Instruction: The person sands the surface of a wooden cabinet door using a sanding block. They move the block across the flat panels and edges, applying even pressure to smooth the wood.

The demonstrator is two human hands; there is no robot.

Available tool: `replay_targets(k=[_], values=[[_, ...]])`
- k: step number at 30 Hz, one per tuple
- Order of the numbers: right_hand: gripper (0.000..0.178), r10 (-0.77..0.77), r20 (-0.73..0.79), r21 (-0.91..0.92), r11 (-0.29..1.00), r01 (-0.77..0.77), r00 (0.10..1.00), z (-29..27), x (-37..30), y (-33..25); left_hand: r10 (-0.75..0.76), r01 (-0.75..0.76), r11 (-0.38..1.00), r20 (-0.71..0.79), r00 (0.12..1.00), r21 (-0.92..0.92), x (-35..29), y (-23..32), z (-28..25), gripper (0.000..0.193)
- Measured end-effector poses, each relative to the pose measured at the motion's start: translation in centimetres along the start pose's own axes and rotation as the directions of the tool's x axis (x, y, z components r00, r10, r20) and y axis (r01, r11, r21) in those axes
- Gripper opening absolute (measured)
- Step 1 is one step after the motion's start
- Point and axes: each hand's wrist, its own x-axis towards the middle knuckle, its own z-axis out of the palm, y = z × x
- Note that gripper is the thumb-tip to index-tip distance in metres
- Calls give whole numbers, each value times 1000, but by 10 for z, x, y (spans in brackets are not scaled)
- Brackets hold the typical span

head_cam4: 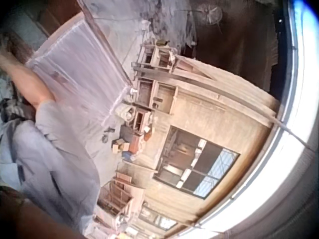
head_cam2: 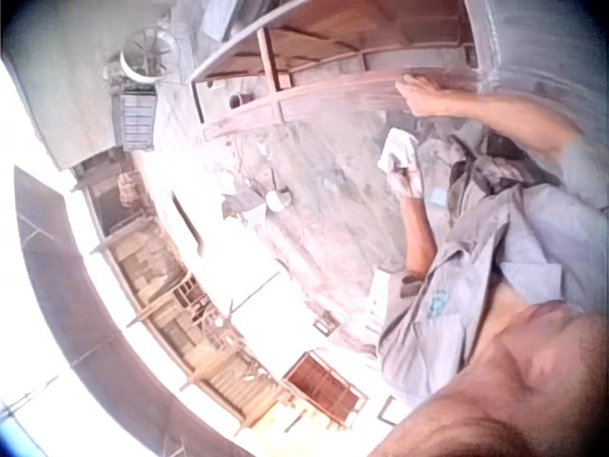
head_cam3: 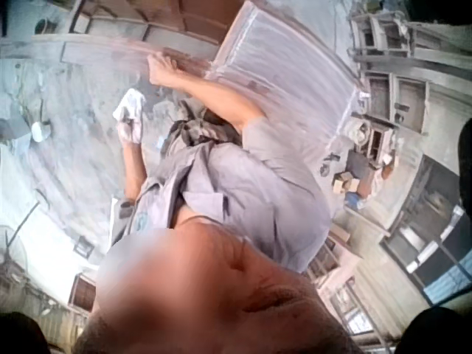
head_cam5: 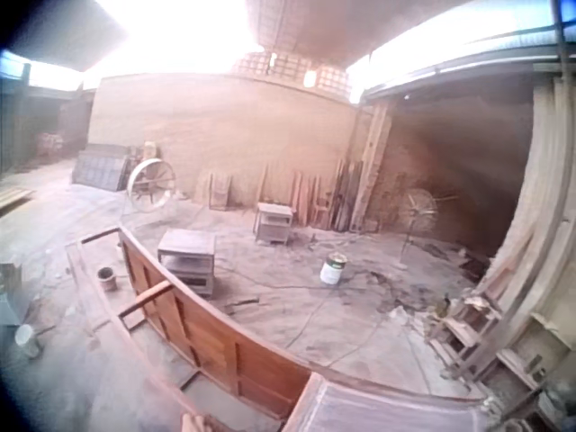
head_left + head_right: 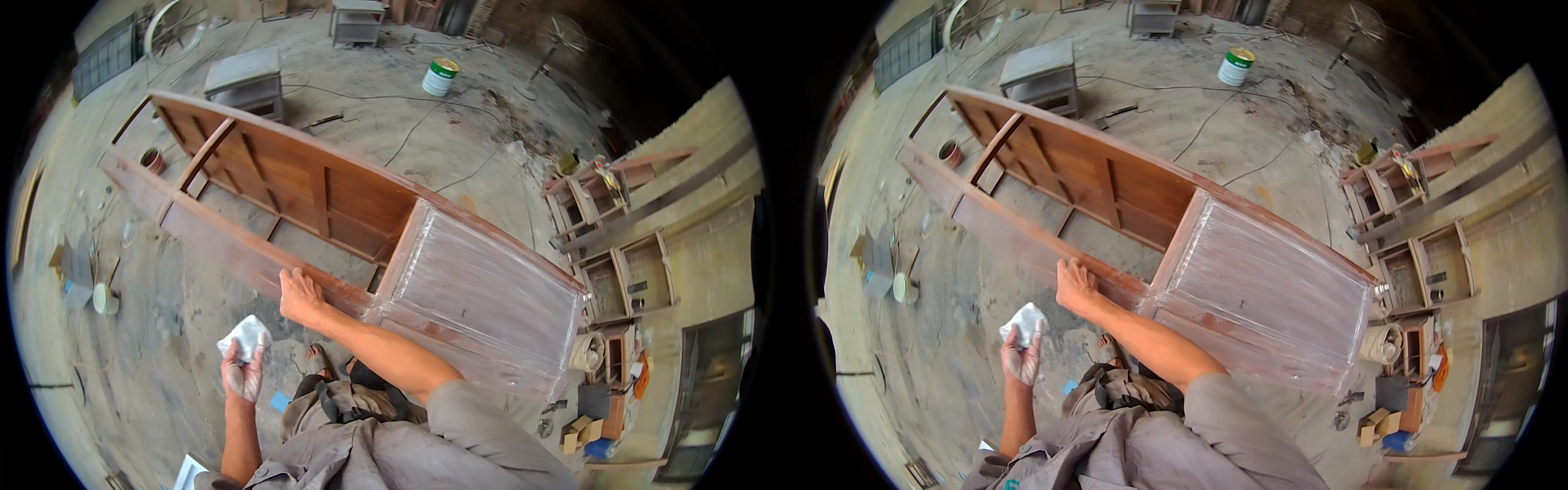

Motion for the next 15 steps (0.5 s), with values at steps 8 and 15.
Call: replay_targets(k=[8, 15], values=[[21, -32, 307, 910, 302, -284, 951, -97, -115, 106, 164, -185, 976, 170, 972, 117, 14, -5, 73, 36], [23, 137, 129, 988, -101, -115, 982, -153, -230, 192, -19, -168, 887, 397, 917, 430, 61, -93, 154, 42]])
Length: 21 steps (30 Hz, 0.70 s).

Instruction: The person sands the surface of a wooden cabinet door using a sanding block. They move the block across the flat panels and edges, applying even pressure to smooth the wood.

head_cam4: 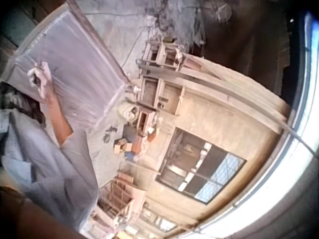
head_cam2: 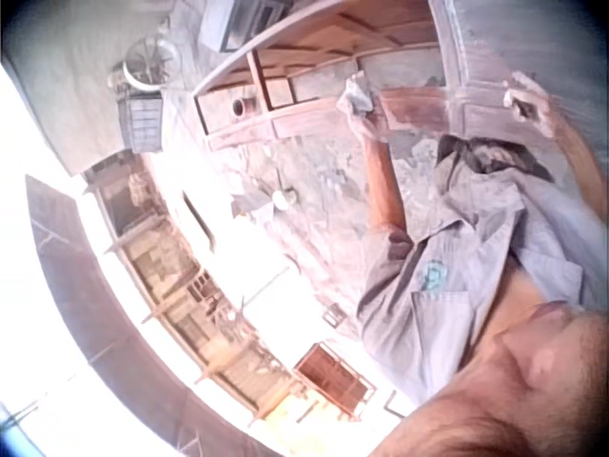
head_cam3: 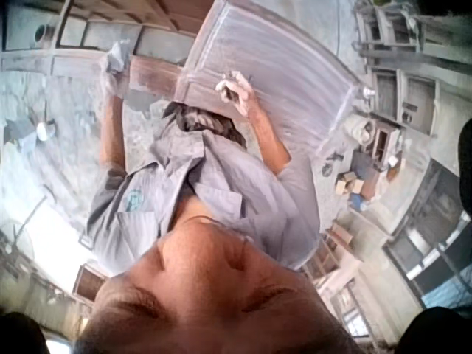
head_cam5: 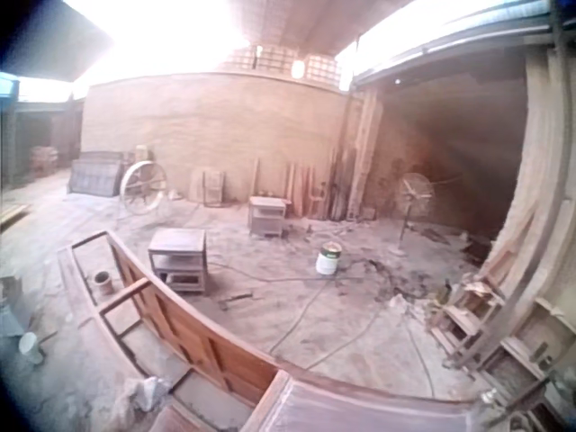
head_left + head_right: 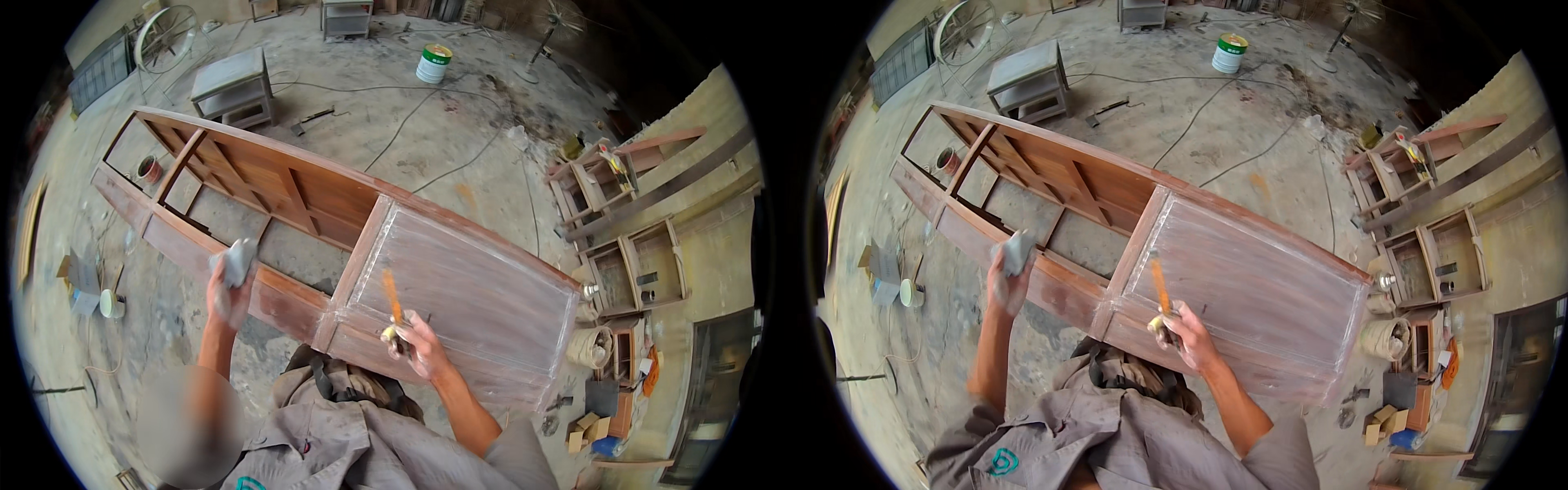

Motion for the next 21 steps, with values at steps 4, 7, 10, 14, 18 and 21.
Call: replay_targets(k=[4, 7, 10, 14, 18, 21], values=[[24, -132, -36, -18, 991, 131, 991, -14, -30, 8, 141, -197, 829, 147, 979, 523, 89, -36, 72, 44], [24, -125, -146, -44, 992, 120, 981, -7, -56, 23, 204, -606, 278, 570, 796, 746, 148, -96, 107, 42], [23, -170, -177, -84, 984, 158, 969, -2, -74, 39, 46, -798, -129, 807, 589, 589, 161, -165, 147, 58], [23, -174, -302, -143, 980, 135, 937, 10, -89, 42, -217, -856, -363, 860, 462, 368, 165, -221, 161, 68], [21, -242, -431, -129, 970, 206, 870, 27, -89, 39, -266, -778, -514, 796, 544, 361, 187, -196, 130, 71], [20, -271, -427, -177, 961, 214, 863, 26, -79, 50, -51, -675, -570, 799, 599, 469, 243, -127, 78, 72]])
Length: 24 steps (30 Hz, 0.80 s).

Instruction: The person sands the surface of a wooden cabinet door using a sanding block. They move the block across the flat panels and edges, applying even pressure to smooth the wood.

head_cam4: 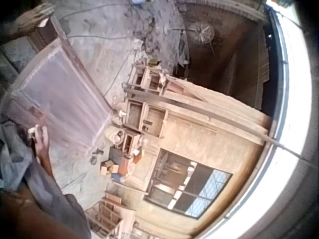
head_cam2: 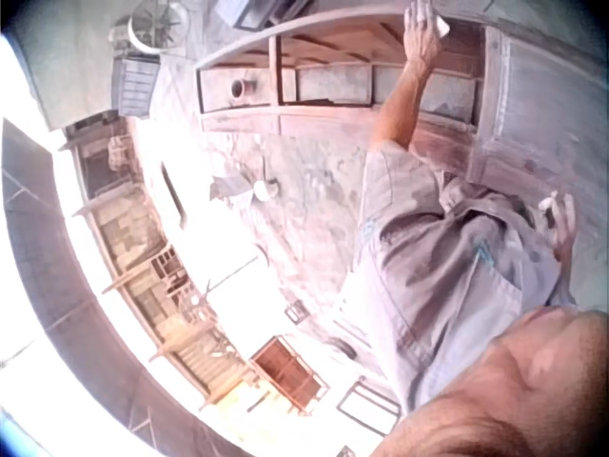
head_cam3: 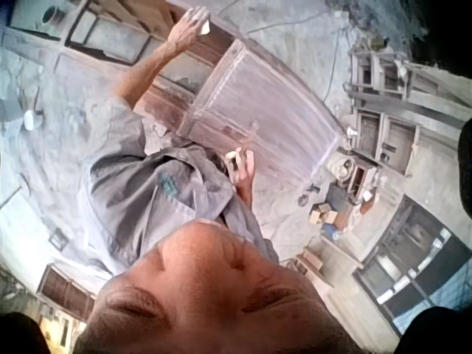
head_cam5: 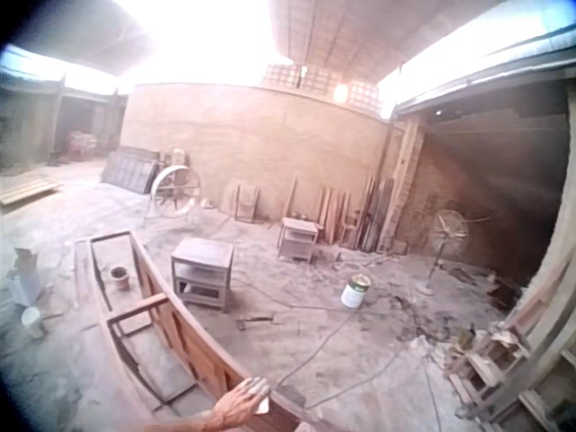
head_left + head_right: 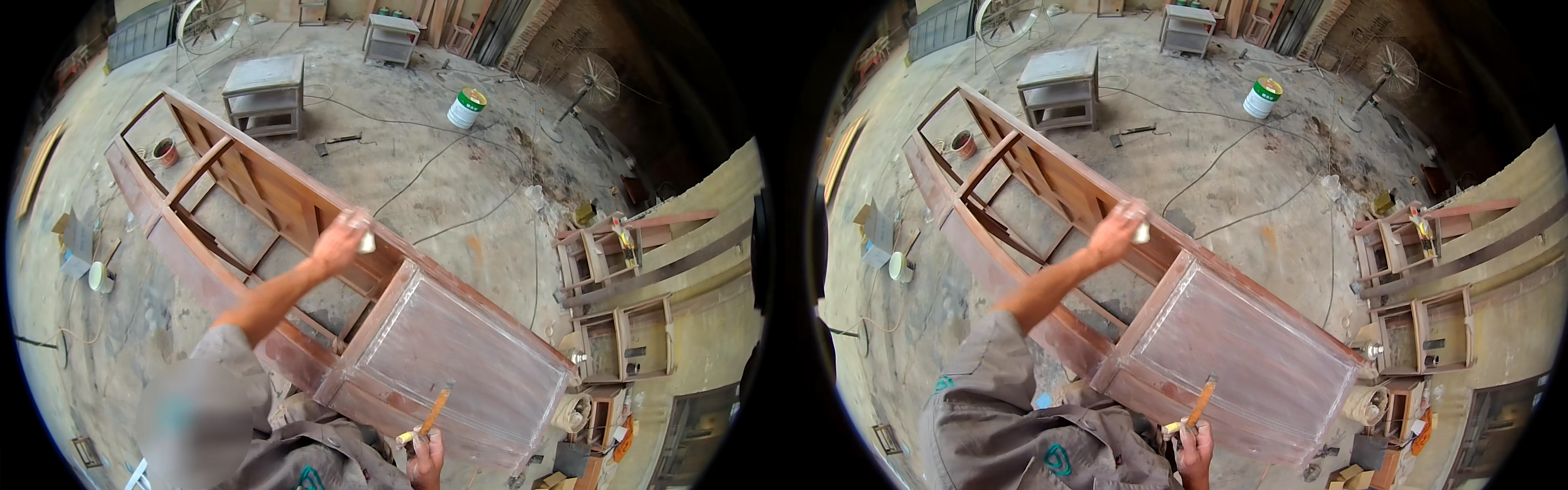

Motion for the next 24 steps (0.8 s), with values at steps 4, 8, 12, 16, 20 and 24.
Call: replay_targets(k=[4, 8, 12, 16, 20, 24], values=[[20, 24, -60, -39, 999, -26, 998, 19, 10, 8, -231, 240, 970, -149, 961, 46, 13, -86, -25, 70], [21, 52, 57, 17, 998, -53, 997, 70, 39, -6, -108, 83, 977, -119, 987, -197, 3, 26, 10, 69], [19, 36, 46, -15, 999, -35, 998, 101, 54, -24, -46, 46, 994, 4, 999, -100, 0, -40, -14, 67], [17, -8, -45, 0, 1000, 8, 999, 80, 45, -2, -189, 187, 981, -49, 981, -40, 10, -91, -35, 66], [24, 80, 16, -39, 996, -79, 997, 123, 63, -23, 43, -58, 982, -85, 995, -179, 1, 8, 3, 68], [26, -2, -32, -67, 998, 0, 999, 135, 59, -35, 62, -46, 995, 181, 982, -90, 2, -94, -50, 75]])
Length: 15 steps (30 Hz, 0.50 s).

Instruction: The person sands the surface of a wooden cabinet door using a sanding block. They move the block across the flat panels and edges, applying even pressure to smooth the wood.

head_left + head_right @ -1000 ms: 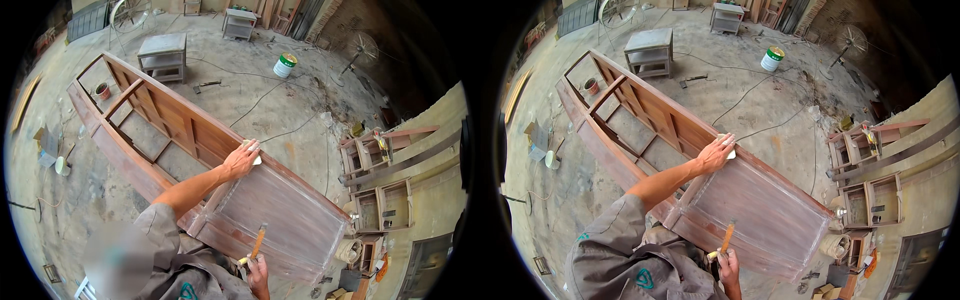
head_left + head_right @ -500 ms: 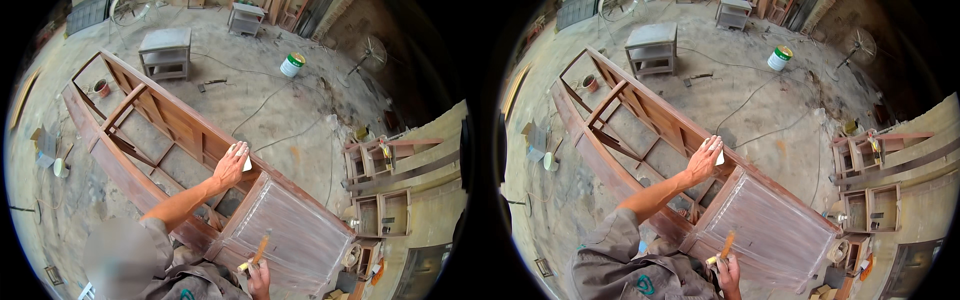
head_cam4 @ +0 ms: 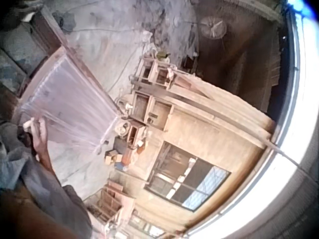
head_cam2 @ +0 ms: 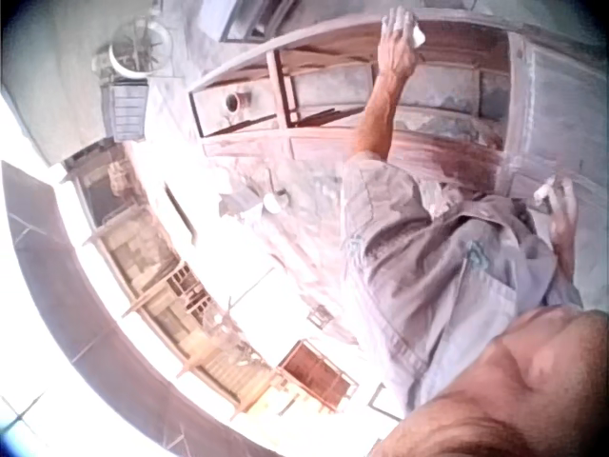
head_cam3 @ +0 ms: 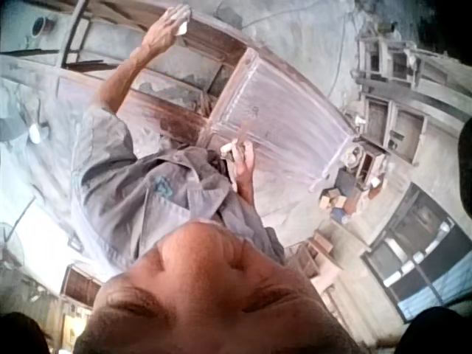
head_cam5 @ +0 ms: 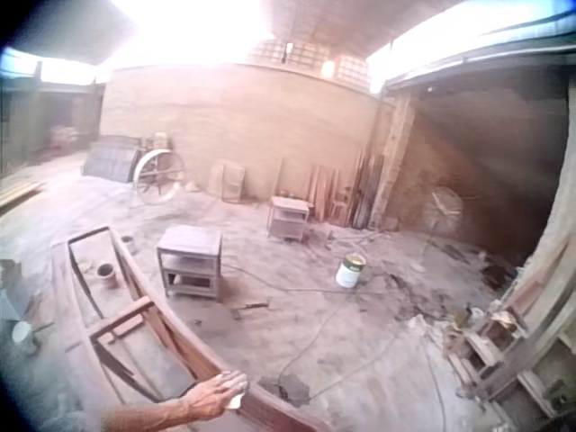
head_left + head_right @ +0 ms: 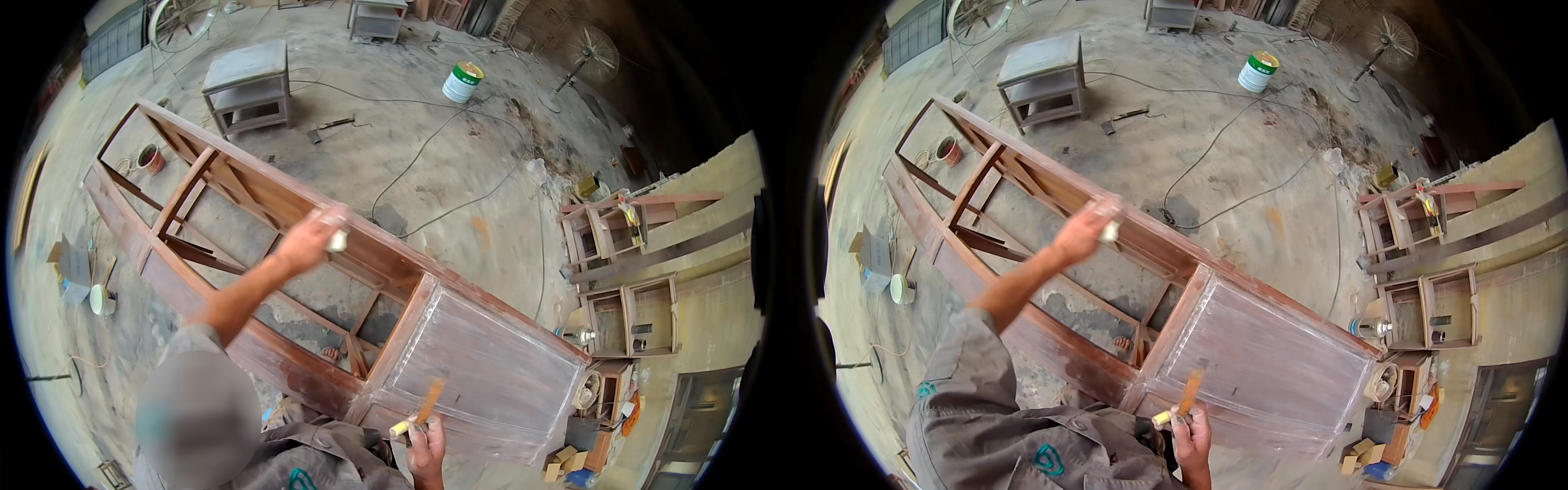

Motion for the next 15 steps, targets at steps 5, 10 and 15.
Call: replay_targets(k=[5, 10, 15], values=[[25, 38, -22, 48, 998, -36, 999, -9, -3, 20, 244, -244, 970, 34, 969, 0, 9, 12, 13, 69], [19, -60, -65, 57, 996, 64, 996, -11, -2, 22, 269, -257, 957, 75, 960, -137, 18, -15, -12, 75], [16, -62, -46, 33, 997, 63, 997, 1, 4, 17, 344, -333, 937, 104, 933, -105, 27, 19, -1, 68]])
